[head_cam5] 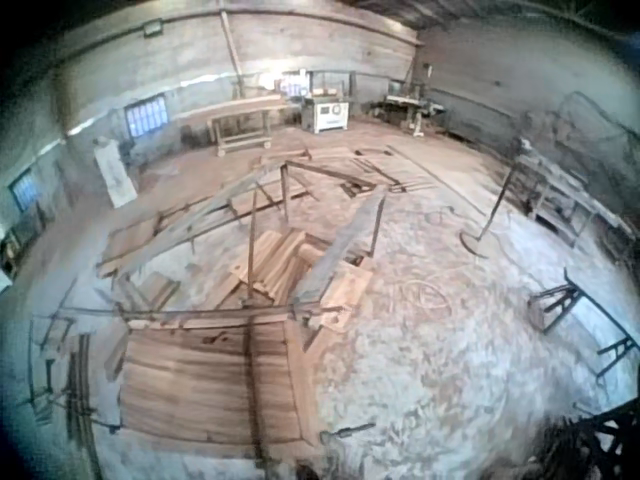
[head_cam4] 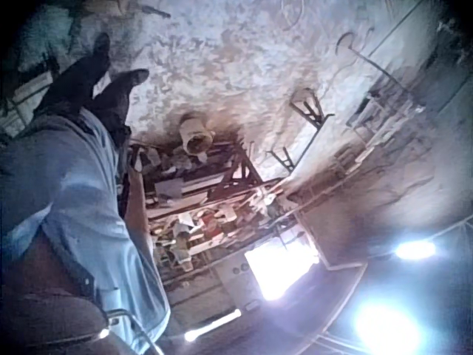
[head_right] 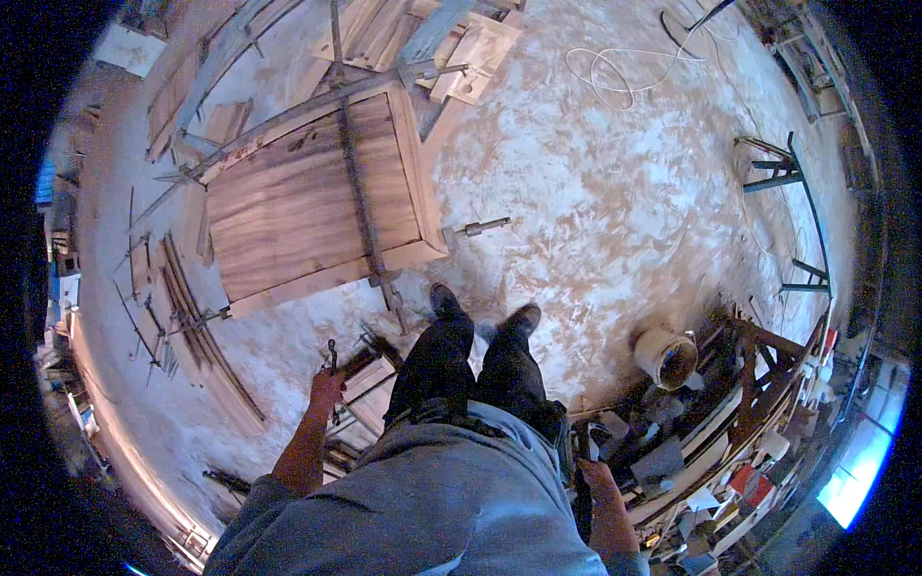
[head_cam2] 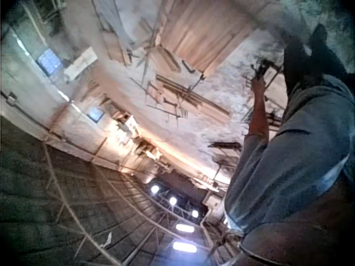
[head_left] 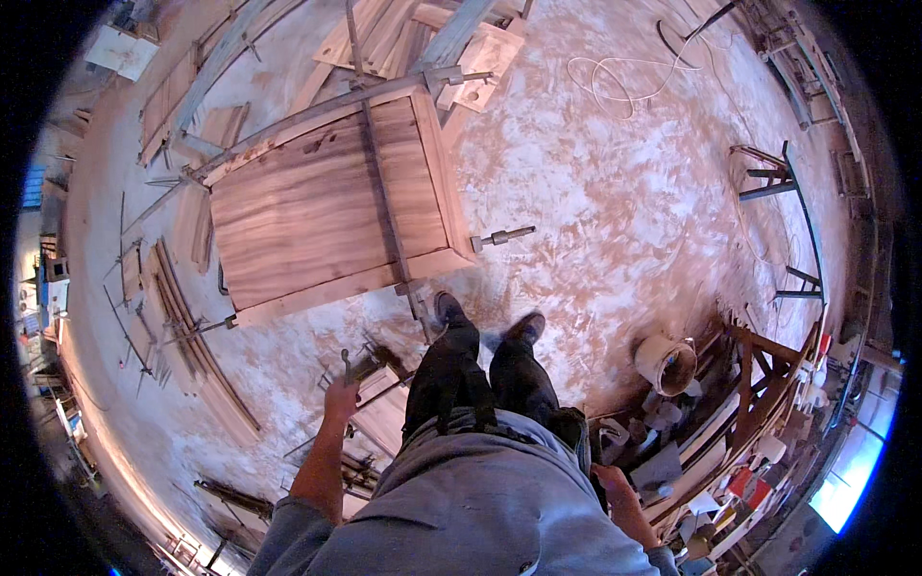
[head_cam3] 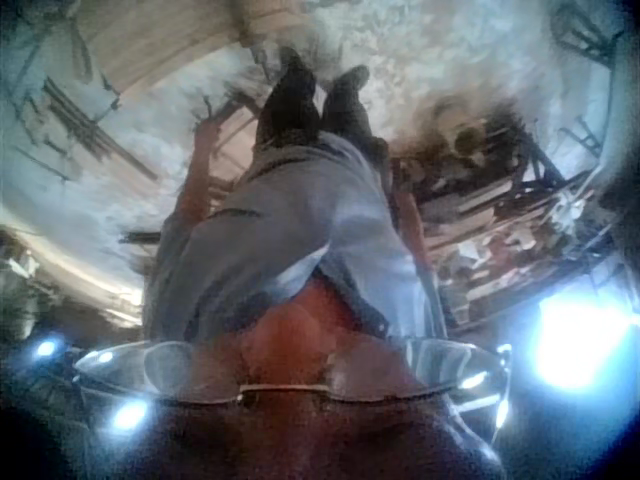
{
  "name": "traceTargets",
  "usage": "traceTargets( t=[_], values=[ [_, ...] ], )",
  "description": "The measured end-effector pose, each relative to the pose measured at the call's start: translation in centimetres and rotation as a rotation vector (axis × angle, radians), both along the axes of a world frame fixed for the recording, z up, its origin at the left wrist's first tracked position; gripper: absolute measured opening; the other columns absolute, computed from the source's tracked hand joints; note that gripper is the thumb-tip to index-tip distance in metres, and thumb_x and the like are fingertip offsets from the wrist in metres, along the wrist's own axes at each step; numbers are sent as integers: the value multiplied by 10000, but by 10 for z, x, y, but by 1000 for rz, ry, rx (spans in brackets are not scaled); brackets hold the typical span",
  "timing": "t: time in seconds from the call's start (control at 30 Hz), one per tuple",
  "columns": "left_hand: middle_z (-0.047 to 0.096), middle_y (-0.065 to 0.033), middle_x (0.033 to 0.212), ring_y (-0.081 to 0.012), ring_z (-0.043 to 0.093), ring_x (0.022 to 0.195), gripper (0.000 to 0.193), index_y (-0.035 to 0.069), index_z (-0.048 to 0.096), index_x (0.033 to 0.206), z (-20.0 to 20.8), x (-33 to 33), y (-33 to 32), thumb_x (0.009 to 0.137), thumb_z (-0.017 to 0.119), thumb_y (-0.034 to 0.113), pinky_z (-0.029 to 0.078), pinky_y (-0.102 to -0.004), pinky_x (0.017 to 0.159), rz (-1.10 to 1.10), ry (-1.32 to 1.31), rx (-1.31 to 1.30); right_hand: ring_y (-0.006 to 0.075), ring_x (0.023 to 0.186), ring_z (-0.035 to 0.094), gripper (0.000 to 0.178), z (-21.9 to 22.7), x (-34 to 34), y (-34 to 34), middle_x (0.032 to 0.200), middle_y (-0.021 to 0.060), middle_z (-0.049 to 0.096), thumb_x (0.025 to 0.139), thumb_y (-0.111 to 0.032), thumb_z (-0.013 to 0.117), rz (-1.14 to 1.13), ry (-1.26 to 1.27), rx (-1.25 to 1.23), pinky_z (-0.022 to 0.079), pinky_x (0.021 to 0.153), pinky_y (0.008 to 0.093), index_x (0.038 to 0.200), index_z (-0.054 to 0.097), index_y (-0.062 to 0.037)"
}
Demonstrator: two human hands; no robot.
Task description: The person assembles a wooden frame by positioning a wooden board on a workbench and securing it with metal clamps. They retrieve a hammer from a cluttered table and use it to drive nails into the frame to fasten the pieces together. The person adjusts the clamps and hammers the nails multiple times to ensure the structure is held in place.
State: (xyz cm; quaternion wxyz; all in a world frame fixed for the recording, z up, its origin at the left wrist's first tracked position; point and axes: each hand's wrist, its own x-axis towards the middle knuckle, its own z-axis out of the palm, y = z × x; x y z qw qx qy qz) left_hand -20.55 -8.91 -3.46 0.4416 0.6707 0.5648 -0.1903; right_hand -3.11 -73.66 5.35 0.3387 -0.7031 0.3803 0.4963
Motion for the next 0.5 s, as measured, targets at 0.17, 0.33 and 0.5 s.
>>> traceTargets(
  t=[0.17,0.33,0.5],
  values=[
    [618,-136,643,-262,597,519,233,-16,618,815,14,0,-17,794,584,214,492,-368,517,-83,1,32,265,748,630,344,-14,-14,-20,860,116,660,790,-242,648,305,-42,55,486,658,369,1003,642,28],
    [627,-103,624,-219,595,505,271,3,646,848,62,44,-73,796,584,263,475,-351,490,64,17,-6,248,800,609,361,-66,-44,-72,929,87,641,800,-214,629,-83,40,145,476,681,363,1102,604,-19],
    [630,-101,638,-201,604,514,303,2,658,894,57,38,-127,808,557,274,495,-333,508,-355,-29,-34,204,683,563,387,-83,-44,-106,822,58,607,813,-292,644,46,-17,104,454,599,349,1049,603,11]
  ],
)
